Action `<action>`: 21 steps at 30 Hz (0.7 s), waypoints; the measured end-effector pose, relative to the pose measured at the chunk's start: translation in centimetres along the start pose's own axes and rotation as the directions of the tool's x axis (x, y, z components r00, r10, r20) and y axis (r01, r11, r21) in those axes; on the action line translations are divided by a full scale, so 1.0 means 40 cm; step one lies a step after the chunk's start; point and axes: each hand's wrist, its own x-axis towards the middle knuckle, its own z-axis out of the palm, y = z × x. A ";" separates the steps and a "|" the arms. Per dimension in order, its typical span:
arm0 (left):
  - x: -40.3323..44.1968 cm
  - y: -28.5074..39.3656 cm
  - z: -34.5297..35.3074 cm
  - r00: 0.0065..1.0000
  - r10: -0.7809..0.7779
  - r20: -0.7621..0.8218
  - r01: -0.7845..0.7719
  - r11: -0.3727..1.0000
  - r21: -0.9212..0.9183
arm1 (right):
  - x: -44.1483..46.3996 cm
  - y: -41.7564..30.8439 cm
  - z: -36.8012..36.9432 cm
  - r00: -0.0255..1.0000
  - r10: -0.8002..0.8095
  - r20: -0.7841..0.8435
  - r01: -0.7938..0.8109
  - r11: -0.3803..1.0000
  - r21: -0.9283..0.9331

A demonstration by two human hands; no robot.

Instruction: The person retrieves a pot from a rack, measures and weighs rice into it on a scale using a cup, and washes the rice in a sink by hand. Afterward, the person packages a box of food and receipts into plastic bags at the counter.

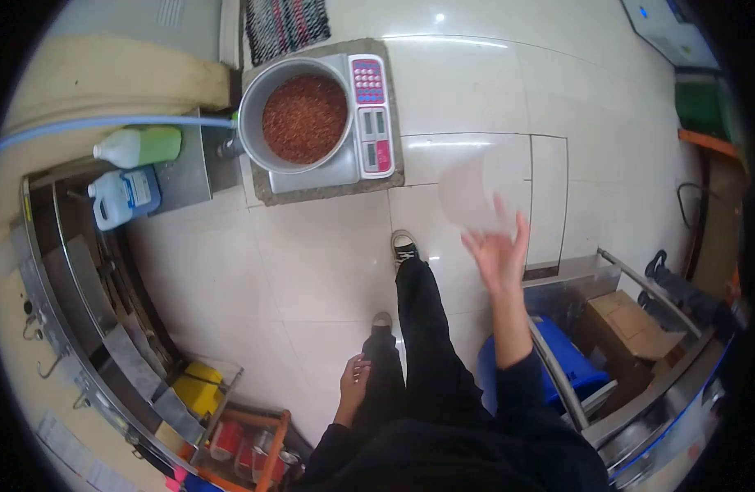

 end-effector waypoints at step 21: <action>-0.121 -0.484 -0.411 0.955 0.104 0.276 -0.263 0.723 0.639 | -1.195 0.458 -0.756 0.660 -0.047 -0.750 0.452 0.822 0.347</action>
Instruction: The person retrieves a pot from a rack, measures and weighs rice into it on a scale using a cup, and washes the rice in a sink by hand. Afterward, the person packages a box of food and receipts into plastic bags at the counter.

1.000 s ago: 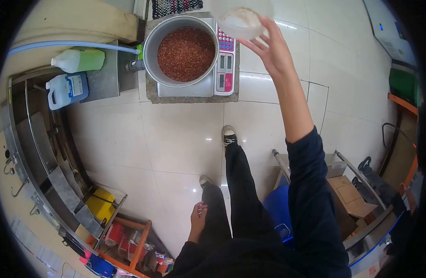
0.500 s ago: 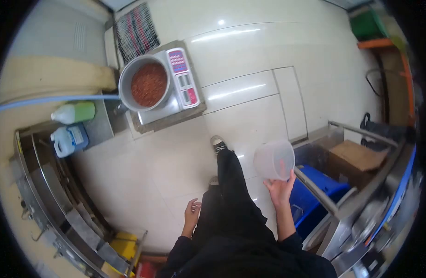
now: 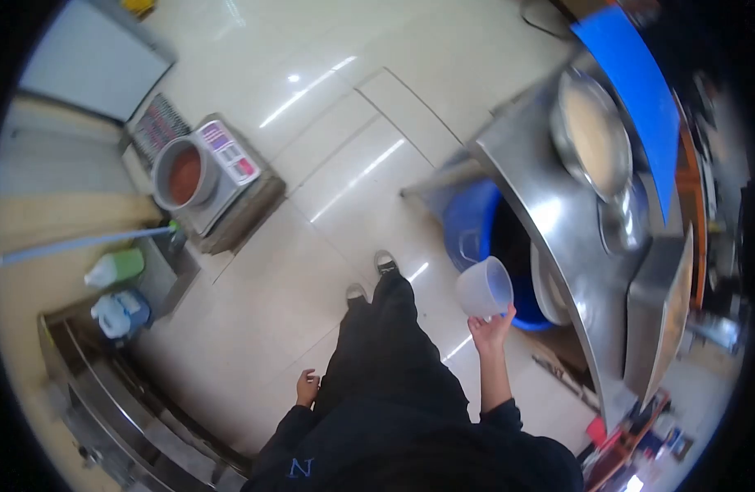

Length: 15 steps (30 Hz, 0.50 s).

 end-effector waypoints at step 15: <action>-0.065 0.362 0.351 0.986 0.155 0.059 -0.138 0.965 -0.224 | 0.384 -0.227 -0.066 0.933 -0.204 0.296 0.123 0.955 0.271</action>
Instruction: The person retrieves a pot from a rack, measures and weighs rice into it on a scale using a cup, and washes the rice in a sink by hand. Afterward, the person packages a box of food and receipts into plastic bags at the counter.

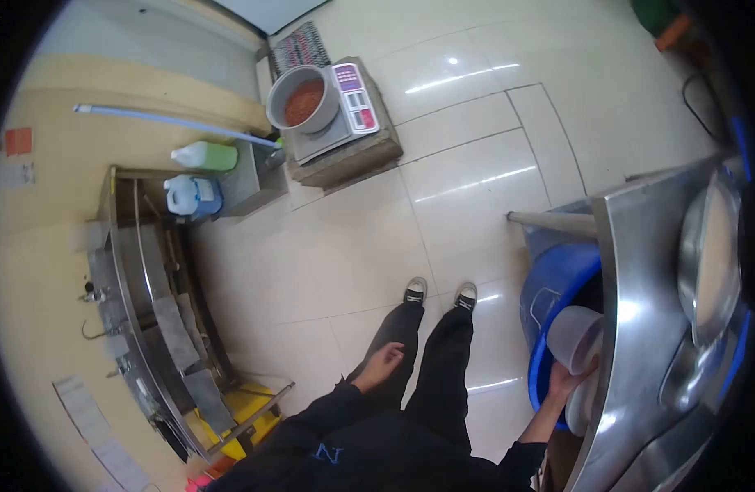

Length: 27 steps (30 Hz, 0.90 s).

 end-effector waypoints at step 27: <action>0.052 -0.056 0.148 0.989 -0.145 -0.040 0.139 0.982 -0.125 | 0.347 0.126 -0.157 0.990 -0.104 0.091 0.139 0.766 -0.628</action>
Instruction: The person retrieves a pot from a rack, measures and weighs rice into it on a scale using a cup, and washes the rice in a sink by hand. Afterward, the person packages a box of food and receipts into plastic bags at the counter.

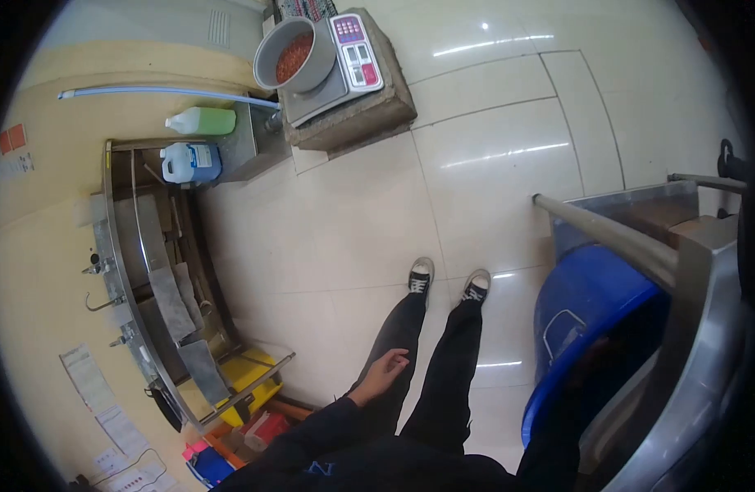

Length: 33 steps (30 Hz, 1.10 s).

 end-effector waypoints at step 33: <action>-0.060 -0.116 -0.173 1.000 0.017 0.004 -0.017 0.999 0.039 | -0.455 -0.322 -0.032 0.965 0.106 0.240 -0.182 0.930 0.320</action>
